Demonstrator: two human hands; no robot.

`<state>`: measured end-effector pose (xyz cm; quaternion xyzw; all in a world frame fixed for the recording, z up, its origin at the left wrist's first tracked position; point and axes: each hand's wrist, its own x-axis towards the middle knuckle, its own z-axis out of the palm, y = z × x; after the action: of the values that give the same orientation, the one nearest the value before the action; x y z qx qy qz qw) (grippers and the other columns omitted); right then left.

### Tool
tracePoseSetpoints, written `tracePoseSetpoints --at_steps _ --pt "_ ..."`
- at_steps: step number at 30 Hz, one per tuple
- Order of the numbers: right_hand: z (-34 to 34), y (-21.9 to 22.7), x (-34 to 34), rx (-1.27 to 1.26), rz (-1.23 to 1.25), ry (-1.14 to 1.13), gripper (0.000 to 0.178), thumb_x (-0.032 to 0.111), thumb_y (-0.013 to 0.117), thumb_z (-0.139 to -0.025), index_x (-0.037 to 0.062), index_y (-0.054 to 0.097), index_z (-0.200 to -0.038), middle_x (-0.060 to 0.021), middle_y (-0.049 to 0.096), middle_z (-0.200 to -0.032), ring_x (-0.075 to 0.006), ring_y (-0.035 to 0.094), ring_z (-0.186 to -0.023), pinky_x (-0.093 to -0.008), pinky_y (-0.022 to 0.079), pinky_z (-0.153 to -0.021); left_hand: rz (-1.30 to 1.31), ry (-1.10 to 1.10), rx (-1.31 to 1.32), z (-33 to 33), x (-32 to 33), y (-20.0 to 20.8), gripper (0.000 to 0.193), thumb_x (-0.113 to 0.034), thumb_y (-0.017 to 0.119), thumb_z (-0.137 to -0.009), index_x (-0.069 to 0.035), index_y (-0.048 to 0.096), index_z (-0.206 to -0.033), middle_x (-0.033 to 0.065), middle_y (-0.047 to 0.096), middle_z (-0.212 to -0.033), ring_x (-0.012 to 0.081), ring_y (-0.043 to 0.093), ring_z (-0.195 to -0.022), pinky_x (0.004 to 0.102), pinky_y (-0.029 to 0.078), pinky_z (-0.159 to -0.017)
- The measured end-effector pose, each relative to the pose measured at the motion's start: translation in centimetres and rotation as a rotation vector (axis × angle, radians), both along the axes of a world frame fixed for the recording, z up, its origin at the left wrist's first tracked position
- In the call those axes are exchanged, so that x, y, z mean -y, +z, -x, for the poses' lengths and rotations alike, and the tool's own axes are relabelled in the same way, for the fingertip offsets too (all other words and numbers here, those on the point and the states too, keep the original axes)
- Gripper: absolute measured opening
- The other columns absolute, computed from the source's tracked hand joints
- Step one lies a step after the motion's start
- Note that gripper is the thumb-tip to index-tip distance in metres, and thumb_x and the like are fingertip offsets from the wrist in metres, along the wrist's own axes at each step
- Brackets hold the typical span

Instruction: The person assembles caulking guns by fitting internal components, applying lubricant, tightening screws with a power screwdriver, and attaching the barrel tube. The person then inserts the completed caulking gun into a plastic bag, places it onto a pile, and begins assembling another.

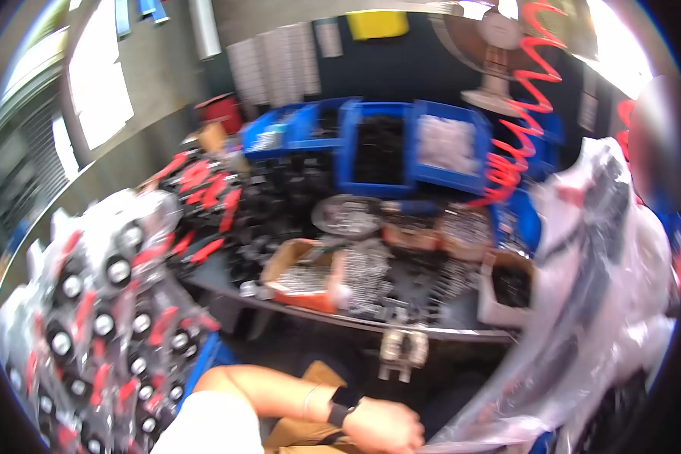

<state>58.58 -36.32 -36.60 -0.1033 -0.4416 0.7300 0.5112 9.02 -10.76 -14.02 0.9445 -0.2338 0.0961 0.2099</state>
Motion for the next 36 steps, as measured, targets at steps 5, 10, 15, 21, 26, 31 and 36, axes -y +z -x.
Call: tracePoseSetpoints --at_steps 5,10,15,21,26,31,36 --pt "-5.7 -10.3 -8.7 0.175 -0.036 0.208 0.102 0.025 0.087 -0.075 -0.0035 0.026 -0.152 -0.0228 0.052 -0.134 -0.0349 0.058 -0.118 -0.0440 0.051 -0.097 -0.710 0.824 1.026 2.5 -6.8 11.8 0.042 -0.017 0.069 -0.078 -0.024 0.051 -0.116 0.0177 0.055 -0.134 0.0375 0.046 -0.137 0.0522 0.039 -0.111" --pt "-3.9 -10.6 -18.5 0.420 -0.137 0.243 0.105 0.025 0.088 -0.075 -0.0011 0.025 -0.155 -0.0214 0.049 -0.140 -0.0323 0.054 -0.124 -0.0416 0.047 -0.101 -1.005 0.643 1.051 8.2 -9.0 13.1 0.040 -0.019 0.068 -0.082 -0.023 0.045 -0.115 0.0120 0.061 -0.109 0.0349 0.061 -0.113 0.0563 0.045 -0.111" --pt "19.8 9.0 -25.9 0.587 -0.257 0.331 0.107 0.025 0.089 -0.076 0.0010 0.024 -0.157 -0.0201 0.046 -0.145 -0.0301 0.050 -0.129 -0.0395 0.044 -0.104 -1.303 1.019 0.957 19.6 -3.3 17.1 0.031 -0.021 0.068 -0.081 -0.023 0.050 -0.106 0.0092 0.061 -0.108 0.0322 0.060 -0.113 0.0571 0.043 -0.114" --pt "37.4 22.7 -25.1 0.623 -0.597 0.339 0.112 0.019 0.087 -0.078 0.0025 0.015 -0.161 -0.0204 0.035 -0.154 -0.0289 0.039 -0.138 -0.0444 0.036 -0.112 -1.306 1.199 0.950 22.3 1.1 15.8 0.025 -0.027 0.064 -0.090 -0.020 0.052 -0.111 0.0044 0.060 -0.114 0.0303 0.058 -0.123 0.0627 0.035 -0.116" --pt "44.2 22.5 -24.0 0.568 -0.520 0.371 0.109 0.017 0.087 -0.078 -0.0020 0.016 -0.158 -0.0192 0.039 -0.151 -0.0301 0.041 -0.137 -0.0456 0.034 -0.114 -1.509 1.203 0.893 25.5 4.4 14.7 0.022 -0.029 0.055 -0.097 -0.022 0.052 -0.118 0.0010 0.061 -0.118 0.0234 0.059 -0.124 0.0644 0.025 -0.117" --pt "50.8 25.2 -21.2 0.369 -0.540 0.307 0.108 0.024 0.085 -0.083 -0.0026 0.011 -0.158 -0.0187 0.039 -0.150 -0.0262 0.044 -0.135 -0.0421 0.036 -0.112 -1.477 1.370 0.578 25.6 9.2 11.3 0.025 -0.036 0.049 -0.098 -0.024 0.053 -0.120 0.0018 0.058 -0.133 0.0223 0.053 -0.129 0.0700 0.020 -0.115" --pt "59.1 35.6 -20.3 0.397 -0.964 0.179 0.088 0.021 0.083 -0.078 -0.0120 0.036 -0.146 -0.0228 0.067 -0.112 -0.0330 0.071 -0.102 -0.0391 0.056 -0.095 -1.314 1.718 0.768 27.8 14.9 14.3 0.032 -0.030 0.062 -0.094 -0.021 0.054 -0.124 0.0074 0.051 -0.143 0.0398 0.038 -0.143 0.0693 0.037 -0.110"
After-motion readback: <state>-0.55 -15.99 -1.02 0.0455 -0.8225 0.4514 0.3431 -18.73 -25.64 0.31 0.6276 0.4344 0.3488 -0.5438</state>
